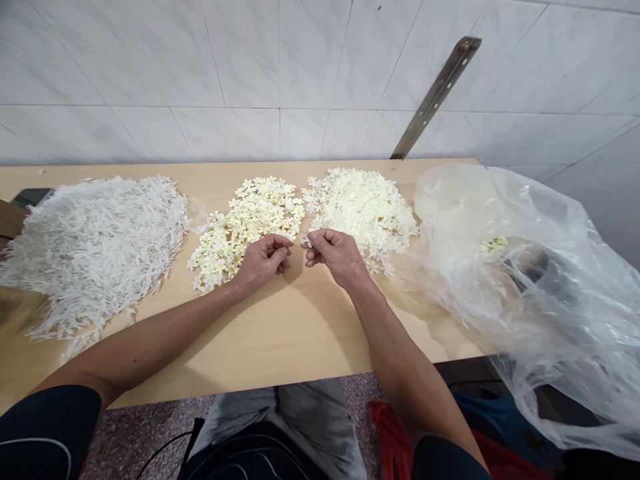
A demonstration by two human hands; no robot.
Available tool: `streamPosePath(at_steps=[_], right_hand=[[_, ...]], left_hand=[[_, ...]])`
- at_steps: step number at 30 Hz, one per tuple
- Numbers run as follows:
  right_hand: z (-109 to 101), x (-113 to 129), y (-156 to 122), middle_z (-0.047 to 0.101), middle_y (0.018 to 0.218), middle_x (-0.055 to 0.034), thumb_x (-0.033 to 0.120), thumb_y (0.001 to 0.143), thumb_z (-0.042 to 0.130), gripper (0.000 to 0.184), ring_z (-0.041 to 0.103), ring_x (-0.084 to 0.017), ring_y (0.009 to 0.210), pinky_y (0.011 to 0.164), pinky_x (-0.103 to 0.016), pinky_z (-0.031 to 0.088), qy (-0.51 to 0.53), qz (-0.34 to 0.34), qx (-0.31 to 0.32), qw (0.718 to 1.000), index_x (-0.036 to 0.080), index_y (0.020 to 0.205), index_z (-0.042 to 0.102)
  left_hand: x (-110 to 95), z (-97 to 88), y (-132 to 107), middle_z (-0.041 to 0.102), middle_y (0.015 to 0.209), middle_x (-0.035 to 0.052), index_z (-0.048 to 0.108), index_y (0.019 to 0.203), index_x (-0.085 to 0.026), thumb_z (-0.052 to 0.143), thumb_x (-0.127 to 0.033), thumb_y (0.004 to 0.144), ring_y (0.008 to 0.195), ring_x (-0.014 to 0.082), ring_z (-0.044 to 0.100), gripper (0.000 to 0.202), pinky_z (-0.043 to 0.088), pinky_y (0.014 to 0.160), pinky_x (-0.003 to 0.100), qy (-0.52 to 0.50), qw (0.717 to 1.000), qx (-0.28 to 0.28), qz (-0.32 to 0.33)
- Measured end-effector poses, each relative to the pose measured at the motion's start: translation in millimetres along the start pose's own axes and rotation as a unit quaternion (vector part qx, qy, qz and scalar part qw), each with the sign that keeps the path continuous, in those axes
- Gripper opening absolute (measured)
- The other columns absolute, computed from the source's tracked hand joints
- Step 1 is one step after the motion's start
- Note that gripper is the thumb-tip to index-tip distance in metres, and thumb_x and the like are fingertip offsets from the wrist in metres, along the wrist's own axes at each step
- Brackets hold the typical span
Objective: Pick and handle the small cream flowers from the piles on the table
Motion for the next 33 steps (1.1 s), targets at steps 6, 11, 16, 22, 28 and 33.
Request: streamPosePath(at_steps=[6, 11, 16, 22, 28, 33], right_hand=[[6, -2, -3, 0.07, 0.072, -0.0037, 0.059, 0.075, 0.09, 0.044, 0.065, -0.015, 0.062, 0.061, -0.029, 0.06, -0.028, 0.018, 0.039, 0.999, 0.017, 0.082, 0.075], [6, -4, 0, 0.06, 0.061, 0.0016, 0.062, 0.073, 0.09, 0.045, 0.054, -0.012, 0.052, 0.048, -0.026, 0.05, -0.056, -0.025, 0.013, 0.998, 0.019, 0.079, 0.074], [15, -9, -2, 0.062, 0.059, 0.0016, 0.062, 0.077, 0.087, 0.045, 0.054, -0.012, 0.049, 0.048, -0.027, 0.048, -0.021, -0.017, -0.014, 1.0, 0.02, 0.083, 0.072], [23, -12, -6, 0.067, 0.064, -0.0008, 0.065, 0.074, 0.087, 0.05, 0.063, -0.014, 0.055, 0.054, -0.026, 0.053, -0.015, 0.032, 0.011, 0.999, 0.02, 0.084, 0.069], [17, -12, -11, 0.075, 0.077, -0.007, 0.065, 0.082, 0.081, 0.048, 0.071, -0.017, 0.062, 0.057, -0.026, 0.056, -0.135, 0.067, 0.116, 0.982, 0.018, 0.083, 0.071], [15, -11, -12, 0.07, 0.069, -0.0038, 0.06, 0.087, 0.078, 0.042, 0.07, -0.017, 0.059, 0.057, -0.028, 0.057, -0.244, 0.045, 0.136, 0.959, 0.019, 0.082, 0.075]], left_hand=[[-4, -0.8, 1, 0.067, 0.072, 0.0001, 0.07, 0.104, -0.016, 0.066, -0.029, 0.092, 0.055, 0.0099, 0.063, 0.019, 0.053, 0.052, 0.021, -0.014, 1.0, -0.002, 0.009], [-12, 1.9, 0, 0.069, 0.068, 0.0018, 0.072, 0.111, -0.014, 0.074, -0.042, 0.091, 0.055, 0.0121, 0.065, 0.035, 0.055, 0.054, 0.023, -0.014, 0.999, 0.034, -0.003], [-18, 3.4, -2, 0.069, 0.065, 0.0023, 0.074, 0.102, -0.013, 0.077, -0.05, 0.088, 0.054, 0.0125, 0.064, 0.04, 0.054, 0.053, 0.023, -0.033, 0.999, 0.032, 0.003], [-14, 1.9, 0, 0.068, 0.063, 0.0013, 0.072, 0.089, -0.015, 0.076, -0.053, 0.088, 0.052, 0.012, 0.063, 0.038, 0.052, 0.051, 0.022, -0.041, 0.999, 0.012, -0.008], [-16, 0.0, 3, 0.069, 0.066, 0.0023, 0.07, 0.088, -0.016, 0.07, -0.042, 0.093, 0.056, 0.0128, 0.063, 0.027, 0.051, 0.055, 0.023, 0.03, 0.997, 0.067, 0.001], [-32, -4.7, 4, 0.07, 0.071, 0.0026, 0.073, 0.084, -0.017, 0.072, -0.035, 0.09, 0.06, 0.0122, 0.06, 0.018, 0.044, 0.056, 0.023, 0.186, 0.976, 0.087, 0.076]])
Point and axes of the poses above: each hand's wrist, its own y-axis towards the middle knuckle, its own z-axis out of the palm, x = y × z, the point moved 7 cm from there along y, towards the middle knuckle
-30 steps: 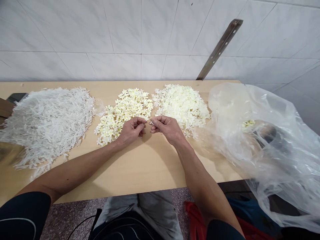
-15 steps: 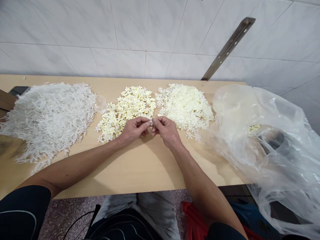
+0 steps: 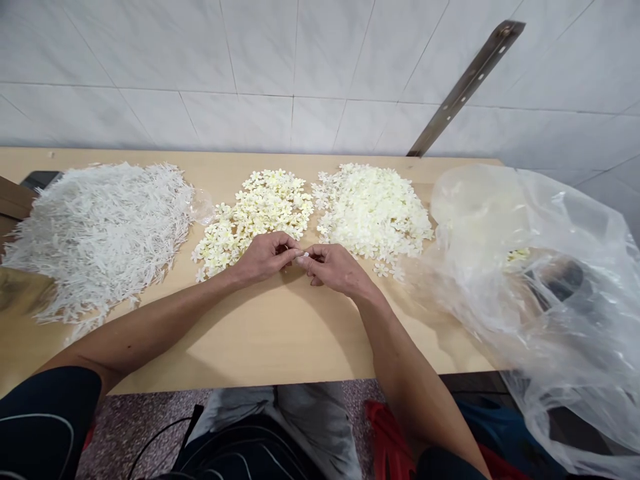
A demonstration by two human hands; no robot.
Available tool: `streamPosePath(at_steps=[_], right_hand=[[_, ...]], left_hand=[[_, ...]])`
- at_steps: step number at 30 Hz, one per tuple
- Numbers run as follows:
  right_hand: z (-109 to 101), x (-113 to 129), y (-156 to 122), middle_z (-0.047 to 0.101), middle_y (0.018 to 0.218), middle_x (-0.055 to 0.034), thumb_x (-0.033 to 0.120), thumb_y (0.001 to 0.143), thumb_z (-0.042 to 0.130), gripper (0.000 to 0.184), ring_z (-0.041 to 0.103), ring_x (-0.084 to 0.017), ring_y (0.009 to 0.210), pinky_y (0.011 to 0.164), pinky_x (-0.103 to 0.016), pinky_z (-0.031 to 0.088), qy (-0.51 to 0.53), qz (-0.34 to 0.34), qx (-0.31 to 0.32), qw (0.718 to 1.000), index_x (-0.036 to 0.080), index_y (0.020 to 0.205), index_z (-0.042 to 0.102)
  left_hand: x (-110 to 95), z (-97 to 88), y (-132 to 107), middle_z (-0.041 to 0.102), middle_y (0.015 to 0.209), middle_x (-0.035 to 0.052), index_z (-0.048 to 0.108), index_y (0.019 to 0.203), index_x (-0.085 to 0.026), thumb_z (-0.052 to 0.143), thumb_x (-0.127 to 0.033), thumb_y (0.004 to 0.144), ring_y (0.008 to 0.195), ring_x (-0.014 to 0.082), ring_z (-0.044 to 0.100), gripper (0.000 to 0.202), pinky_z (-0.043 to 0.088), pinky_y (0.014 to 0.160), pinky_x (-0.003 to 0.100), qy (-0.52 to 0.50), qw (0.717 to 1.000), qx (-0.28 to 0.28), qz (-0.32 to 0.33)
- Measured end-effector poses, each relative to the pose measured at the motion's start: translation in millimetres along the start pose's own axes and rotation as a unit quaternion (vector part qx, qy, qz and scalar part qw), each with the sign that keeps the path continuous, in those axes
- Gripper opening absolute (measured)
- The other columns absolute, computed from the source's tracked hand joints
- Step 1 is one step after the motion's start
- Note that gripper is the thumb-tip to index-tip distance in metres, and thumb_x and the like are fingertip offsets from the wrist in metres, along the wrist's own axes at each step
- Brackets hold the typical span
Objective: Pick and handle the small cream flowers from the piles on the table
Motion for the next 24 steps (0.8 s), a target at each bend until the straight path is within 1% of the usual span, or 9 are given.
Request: streamPosePath(at_steps=[2, 5, 7, 10, 12, 14, 18, 21, 24], right_hand=[[0, -1, 2, 0.067, 0.068, -0.0025, 0.06, 0.086, 0.078, 0.041, 0.067, -0.016, 0.056, 0.055, -0.028, 0.056, 0.01, -0.008, -0.015, 1.0, 0.019, 0.084, 0.076], [-2, -5, 6, 0.066, 0.068, -0.0014, 0.059, 0.081, 0.083, 0.04, 0.064, -0.015, 0.054, 0.053, -0.027, 0.055, 0.05, -0.012, -0.052, 0.997, 0.02, 0.085, 0.078], [-4, -6, 7, 0.064, 0.065, -0.0007, 0.059, 0.079, 0.085, 0.041, 0.062, -0.014, 0.052, 0.049, -0.026, 0.051, 0.059, -0.012, -0.068, 0.996, 0.019, 0.085, 0.078], [-8, -4, 7, 0.062, 0.06, -0.0002, 0.061, 0.077, 0.086, 0.043, 0.06, -0.014, 0.05, 0.045, -0.024, 0.043, 0.057, -0.015, -0.086, 0.995, 0.019, 0.084, 0.078], [-10, -2, 6, 0.061, 0.057, -0.0002, 0.063, 0.076, 0.085, 0.046, 0.058, -0.013, 0.049, 0.044, -0.024, 0.04, 0.057, -0.017, -0.091, 0.994, 0.018, 0.081, 0.076], [-9, -2, 5, 0.061, 0.057, -0.0005, 0.065, 0.077, 0.083, 0.048, 0.057, -0.013, 0.049, 0.043, -0.024, 0.039, 0.064, -0.016, -0.084, 0.994, 0.018, 0.077, 0.073], [-3, -2, 7, 0.061, 0.06, -0.001, 0.069, 0.08, 0.08, 0.051, 0.056, -0.013, 0.05, 0.043, -0.025, 0.041, 0.092, -0.022, -0.057, 0.994, 0.019, 0.074, 0.069], [0, -1, 9, 0.059, 0.062, -0.0009, 0.071, 0.081, 0.078, 0.054, 0.052, -0.012, 0.051, 0.043, -0.026, 0.045, 0.145, -0.023, -0.066, 0.987, 0.02, 0.069, 0.065], [-1, -1, 10, 0.062, 0.068, -0.0023, 0.072, 0.079, 0.079, 0.053, 0.052, -0.012, 0.053, 0.044, -0.026, 0.047, 0.193, -0.019, -0.085, 0.977, 0.02, 0.071, 0.067]], left_hand=[[-3, -2.0, 0, 0.071, 0.073, 0.0028, 0.073, 0.086, -0.017, 0.071, -0.034, 0.091, 0.06, 0.0119, 0.06, 0.017, 0.044, 0.056, 0.023, -0.003, 1.0, -0.006, 0.008], [-1, -3.8, 1, 0.072, 0.077, 0.0032, 0.072, 0.091, -0.017, 0.07, -0.037, 0.093, 0.062, 0.0122, 0.064, 0.02, 0.048, 0.058, 0.023, -0.055, 0.998, -0.024, -0.01], [4, -6.3, 1, 0.069, 0.072, 0.002, 0.07, 0.093, -0.017, 0.068, -0.041, 0.094, 0.059, 0.0125, 0.065, 0.023, 0.05, 0.057, 0.023, -0.092, 0.994, -0.05, -0.033], [9, -9.2, 1, 0.065, 0.065, 0.0003, 0.067, 0.09, -0.017, 0.067, -0.042, 0.095, 0.054, 0.012, 0.064, 0.025, 0.05, 0.054, 0.022, -0.124, 0.987, -0.078, -0.064], [10, -9.9, 1, 0.064, 0.064, 0.0, 0.067, 0.089, -0.017, 0.066, -0.041, 0.095, 0.053, 0.0114, 0.063, 0.024, 0.05, 0.053, 0.022, -0.13, 0.985, -0.087, -0.068], [10, -10.1, 1, 0.064, 0.063, -0.0004, 0.066, 0.088, -0.017, 0.067, -0.04, 0.095, 0.053, 0.011, 0.063, 0.024, 0.049, 0.053, 0.021, -0.132, 0.985, -0.092, -0.062], [10, -9.1, 1, 0.063, 0.062, -0.0011, 0.067, 0.088, -0.017, 0.068, -0.041, 0.094, 0.053, 0.0107, 0.063, 0.025, 0.048, 0.052, 0.021, -0.13, 0.985, -0.093, -0.057], [11, -8.1, 1, 0.063, 0.063, -0.001, 0.067, 0.089, -0.017, 0.068, -0.042, 0.094, 0.054, 0.0111, 0.063, 0.025, 0.049, 0.053, 0.021, -0.13, 0.986, -0.09, -0.054], [11, -7.8, 1, 0.064, 0.066, -0.0005, 0.067, 0.088, -0.017, 0.067, -0.042, 0.095, 0.055, 0.0112, 0.064, 0.025, 0.049, 0.054, 0.022, -0.132, 0.986, -0.093, -0.048]])
Point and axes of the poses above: each hand's wrist, its own y-axis towards the middle knuckle, its own z-axis out of the palm, x = y × z, the point moved 7 cm from there along y, towards the middle knuckle
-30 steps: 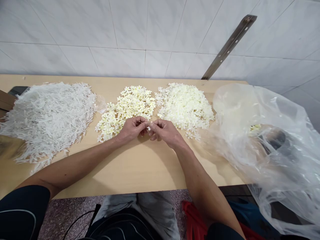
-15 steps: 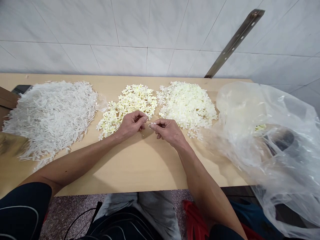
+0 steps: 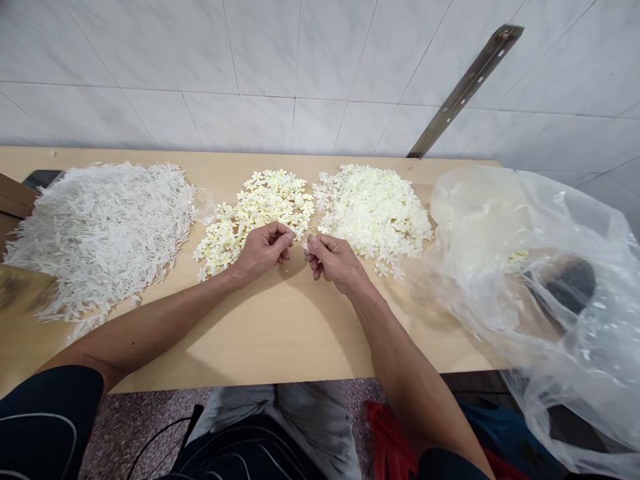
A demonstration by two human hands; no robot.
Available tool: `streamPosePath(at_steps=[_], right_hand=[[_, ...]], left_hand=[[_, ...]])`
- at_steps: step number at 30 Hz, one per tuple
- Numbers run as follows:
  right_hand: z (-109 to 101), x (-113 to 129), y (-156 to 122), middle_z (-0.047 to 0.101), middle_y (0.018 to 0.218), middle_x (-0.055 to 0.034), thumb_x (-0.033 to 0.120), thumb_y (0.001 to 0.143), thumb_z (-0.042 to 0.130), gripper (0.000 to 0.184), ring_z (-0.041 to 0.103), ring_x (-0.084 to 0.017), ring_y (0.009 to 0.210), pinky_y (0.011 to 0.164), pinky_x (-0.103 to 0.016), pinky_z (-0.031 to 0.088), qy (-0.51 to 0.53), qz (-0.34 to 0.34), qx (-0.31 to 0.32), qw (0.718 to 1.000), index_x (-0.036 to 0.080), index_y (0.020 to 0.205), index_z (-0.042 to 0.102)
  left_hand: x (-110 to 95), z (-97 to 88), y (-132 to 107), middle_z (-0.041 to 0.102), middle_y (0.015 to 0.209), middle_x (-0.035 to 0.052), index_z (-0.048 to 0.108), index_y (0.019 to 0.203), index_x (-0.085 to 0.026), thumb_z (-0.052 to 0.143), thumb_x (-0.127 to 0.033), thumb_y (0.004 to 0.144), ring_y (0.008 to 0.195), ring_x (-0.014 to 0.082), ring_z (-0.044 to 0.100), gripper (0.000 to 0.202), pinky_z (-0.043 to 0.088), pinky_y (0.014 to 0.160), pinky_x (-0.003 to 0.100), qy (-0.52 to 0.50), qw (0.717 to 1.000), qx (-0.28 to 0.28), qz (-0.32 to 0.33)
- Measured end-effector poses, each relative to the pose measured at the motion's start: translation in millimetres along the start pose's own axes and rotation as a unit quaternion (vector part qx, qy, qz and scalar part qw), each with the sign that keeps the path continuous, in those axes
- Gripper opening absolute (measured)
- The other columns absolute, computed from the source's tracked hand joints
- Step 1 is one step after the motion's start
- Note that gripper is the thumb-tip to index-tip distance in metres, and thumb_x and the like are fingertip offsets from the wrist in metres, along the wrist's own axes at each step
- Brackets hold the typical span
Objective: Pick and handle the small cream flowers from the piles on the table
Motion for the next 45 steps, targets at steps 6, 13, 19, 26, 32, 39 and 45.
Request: streamPosePath(at_steps=[6, 13, 19, 26, 32, 39, 45], right_hand=[[-9, -3, 3, 0.067, 0.069, -0.006, 0.076, 0.078, 0.078, 0.058, 0.053, -0.013, 0.052, 0.043, -0.027, 0.046, -0.028, -0.005, -0.04, 0.999, 0.018, 0.072, 0.073], [0, 4, -2, 0.061, 0.062, -0.0031, 0.076, 0.077, 0.078, 0.059, 0.051, -0.012, 0.05, 0.042, -0.026, 0.044, -0.055, -0.014, 0.008, 0.998, 0.019, 0.064, 0.068], [3, 3, -4, 0.061, 0.06, -0.0028, 0.076, 0.08, 0.074, 0.06, 0.053, -0.012, 0.048, 0.043, -0.027, 0.043, -0.077, 0.003, 0.044, 0.996, 0.019, 0.064, 0.068], [3, 4, -5, 0.062, 0.059, -0.0012, 0.07, 0.08, 0.079, 0.054, 0.054, -0.013, 0.05, 0.047, -0.026, 0.042, -0.107, 0.0, 0.09, 0.99, 0.02, 0.067, 0.066], [1, 13, -10, 0.061, 0.061, -0.0001, 0.063, 0.085, 0.078, 0.046, 0.057, -0.014, 0.054, 0.05, -0.026, 0.041, -0.133, -0.019, 0.112, 0.985, 0.02, 0.074, 0.065], [-5, 11, -9, 0.063, 0.063, -0.0002, 0.059, 0.088, 0.077, 0.039, 0.06, -0.015, 0.056, 0.052, -0.027, 0.044, -0.166, -0.03, 0.094, 0.981, 0.02, 0.083, 0.07], [-7, 8, -5, 0.064, 0.069, -0.0012, 0.062, 0.089, 0.074, 0.043, 0.062, -0.015, 0.056, 0.05, -0.027, 0.048, -0.151, -0.035, 0.045, 0.987, 0.02, 0.092, 0.072]], left_hand=[[1, 2.3, -1, 0.064, 0.065, -0.0003, 0.066, 0.087, -0.018, 0.069, -0.047, 0.094, 0.054, 0.0113, 0.064, 0.03, 0.05, 0.052, 0.021, -0.011, 1.0, 0.009, -0.014], [0, 17.9, -4, 0.069, 0.072, 0.0041, 0.071, 0.097, -0.016, 0.072, -0.057, 0.091, 0.057, 0.0125, 0.066, 0.042, 0.053, 0.053, 0.022, -0.098, 0.984, 0.122, -0.081], [0, 23.2, -4, 0.071, 0.073, 0.0047, 0.074, 0.097, -0.014, 0.087, -0.05, 0.079, 0.061, 0.0124, 0.067, 0.042, 0.055, 0.057, 0.023, -0.194, 0.961, 0.151, -0.124], [6, 24.7, -5, 0.071, 0.071, 0.0057, 0.074, 0.092, -0.012, 0.091, -0.044, 0.076, 0.06, 0.0122, 0.066, 0.039, 0.055, 0.056, 0.023, -0.198, 0.954, 0.151, -0.166], [4, 22.6, -5, 0.07, 0.068, 0.0057, 0.072, 0.087, -0.012, 0.09, -0.042, 0.077, 0.057, 0.0122, 0.065, 0.036, 0.053, 0.056, 0.024, -0.192, 0.955, 0.146, -0.173], [7, 20.3, -3, 0.065, 0.063, 0.0032, 0.068, 0.083, -0.015, 0.083, -0.04, 0.083, 0.054, 0.0114, 0.061, 0.029, 0.049, 0.052, 0.022, -0.19, 0.961, 0.12, -0.162], [10, 16.9, -2, 0.062, 0.06, 0.0002, 0.067, 0.089, -0.015, 0.074, -0.042, 0.09, 0.049, 0.0101, 0.056, 0.028, 0.047, 0.049, 0.022, -0.101, 0.984, 0.105, -0.103]])
Point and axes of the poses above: each hand's wrist, its own y-axis towards the middle knuckle, its own z-axis out of the palm, x = y × z, the point moved 7 cm from there along y, towards the middle knuckle
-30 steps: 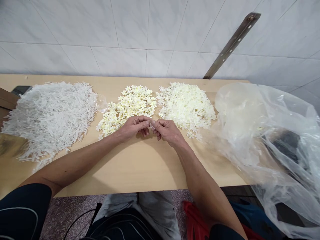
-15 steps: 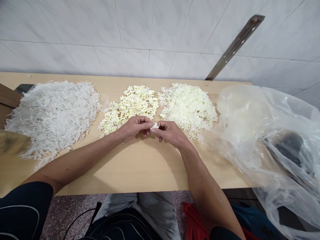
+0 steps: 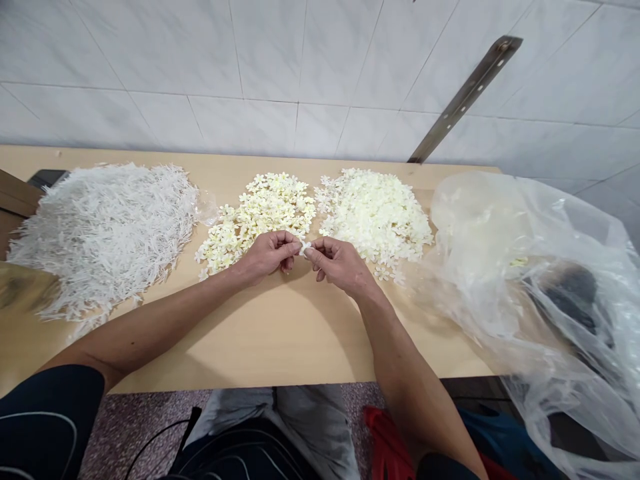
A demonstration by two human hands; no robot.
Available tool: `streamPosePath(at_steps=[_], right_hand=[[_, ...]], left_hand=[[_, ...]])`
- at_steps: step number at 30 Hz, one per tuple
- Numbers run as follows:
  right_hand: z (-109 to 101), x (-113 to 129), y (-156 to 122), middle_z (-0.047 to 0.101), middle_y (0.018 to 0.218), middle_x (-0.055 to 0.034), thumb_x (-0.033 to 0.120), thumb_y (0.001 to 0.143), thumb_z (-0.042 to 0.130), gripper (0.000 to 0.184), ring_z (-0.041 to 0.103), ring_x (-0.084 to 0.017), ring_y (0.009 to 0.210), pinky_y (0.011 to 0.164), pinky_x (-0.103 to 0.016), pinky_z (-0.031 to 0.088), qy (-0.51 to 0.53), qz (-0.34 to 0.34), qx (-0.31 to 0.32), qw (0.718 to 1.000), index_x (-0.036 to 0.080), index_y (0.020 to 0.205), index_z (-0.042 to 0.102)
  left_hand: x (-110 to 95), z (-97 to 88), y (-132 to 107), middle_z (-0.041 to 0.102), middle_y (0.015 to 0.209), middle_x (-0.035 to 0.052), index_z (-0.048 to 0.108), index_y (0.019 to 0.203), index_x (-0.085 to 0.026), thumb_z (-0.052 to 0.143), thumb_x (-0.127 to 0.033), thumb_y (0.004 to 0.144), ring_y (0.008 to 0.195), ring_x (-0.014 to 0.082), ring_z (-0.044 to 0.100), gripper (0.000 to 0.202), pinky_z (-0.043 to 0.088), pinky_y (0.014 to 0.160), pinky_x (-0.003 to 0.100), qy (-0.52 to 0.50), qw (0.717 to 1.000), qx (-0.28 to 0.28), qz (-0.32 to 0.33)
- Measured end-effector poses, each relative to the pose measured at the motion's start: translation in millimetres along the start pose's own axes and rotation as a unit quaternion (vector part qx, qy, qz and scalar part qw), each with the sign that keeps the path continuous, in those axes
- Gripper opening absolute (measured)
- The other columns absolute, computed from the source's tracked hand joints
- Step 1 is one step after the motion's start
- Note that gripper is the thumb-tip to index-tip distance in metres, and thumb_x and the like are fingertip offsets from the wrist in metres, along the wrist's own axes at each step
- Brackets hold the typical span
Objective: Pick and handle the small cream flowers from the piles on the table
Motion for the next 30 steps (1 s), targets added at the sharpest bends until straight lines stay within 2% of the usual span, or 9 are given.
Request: streamPosePath(at_steps=[4, 9, 13, 23, 30], right_hand=[[4, -4, 2, 0.064, 0.07, -0.0008, 0.064, 0.089, 0.074, 0.044, 0.062, -0.015, 0.054, 0.048, -0.027, 0.049, 0.009, -0.001, -0.003, 1.0, 0.021, 0.095, 0.073], [3, -5, 3, 0.062, 0.064, 0.0003, 0.063, 0.087, 0.076, 0.043, 0.06, -0.014, 0.052, 0.048, -0.027, 0.048, 0.01, -0.005, -0.025, 1.0, 0.021, 0.085, 0.069], [4, -2, 3, 0.062, 0.065, 0.0011, 0.06, 0.084, 0.08, 0.042, 0.061, -0.014, 0.051, 0.049, -0.027, 0.05, 0.025, -0.016, -0.031, 0.999, 0.021, 0.08, 0.065], [-4, 0, 1, 0.063, 0.065, 0.0006, 0.057, 0.083, 0.083, 0.041, 0.061, -0.014, 0.052, 0.05, -0.028, 0.051, 0.038, -0.024, -0.032, 0.998, 0.021, 0.083, 0.066], [-13, 5, 1, 0.062, 0.066, 0.0009, 0.052, 0.086, 0.083, 0.033, 0.058, -0.013, 0.054, 0.052, -0.028, 0.053, 0.075, -0.035, -0.063, 0.995, 0.02, 0.086, 0.073]], left_hand=[[-3, -2.7, -1, 0.061, 0.059, -0.0014, 0.067, 0.091, -0.015, 0.07, -0.038, 0.092, 0.049, 0.0101, 0.056, 0.023, 0.047, 0.049, 0.022, 0.073, 0.997, -0.026, 0.031], [-9, -4.7, -4, 0.061, 0.064, -0.0022, 0.067, 0.09, -0.016, 0.069, -0.036, 0.092, 0.052, 0.0094, 0.057, 0.02, 0.047, 0.049, 0.02, 0.086, 0.992, -0.063, 0.073], [-9, -3.4, -4, 0.061, 0.062, -0.0022, 0.067, 0.089, -0.016, 0.07, -0.036, 0.091, 0.05, 0.0091, 0.057, 0.021, 0.046, 0.049, 0.02, 0.079, 0.992, -0.065, 0.067], [-5, -9.5, 0, 0.061, 0.055, -0.0012, 0.064, 0.084, -0.016, 0.072, -0.036, 0.09, 0.047, 0.0096, 0.056, 0.022, 0.045, 0.048, 0.019, 0.008, 0.995, -0.097, 0.024], [-4, -14.8, 3, 0.066, 0.057, 0.0007, 0.064, 0.088, -0.016, 0.074, -0.035, 0.089, 0.048, 0.0105, 0.057, 0.022, 0.047, 0.05, 0.021, -0.045, 0.991, -0.121, 0.024]])
Point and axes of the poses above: each hand's wrist, its own y-axis towards the middle knuckle, its own z-axis out of the palm, x = y × z, the point moved 7 cm from there along y, towards the middle knuckle
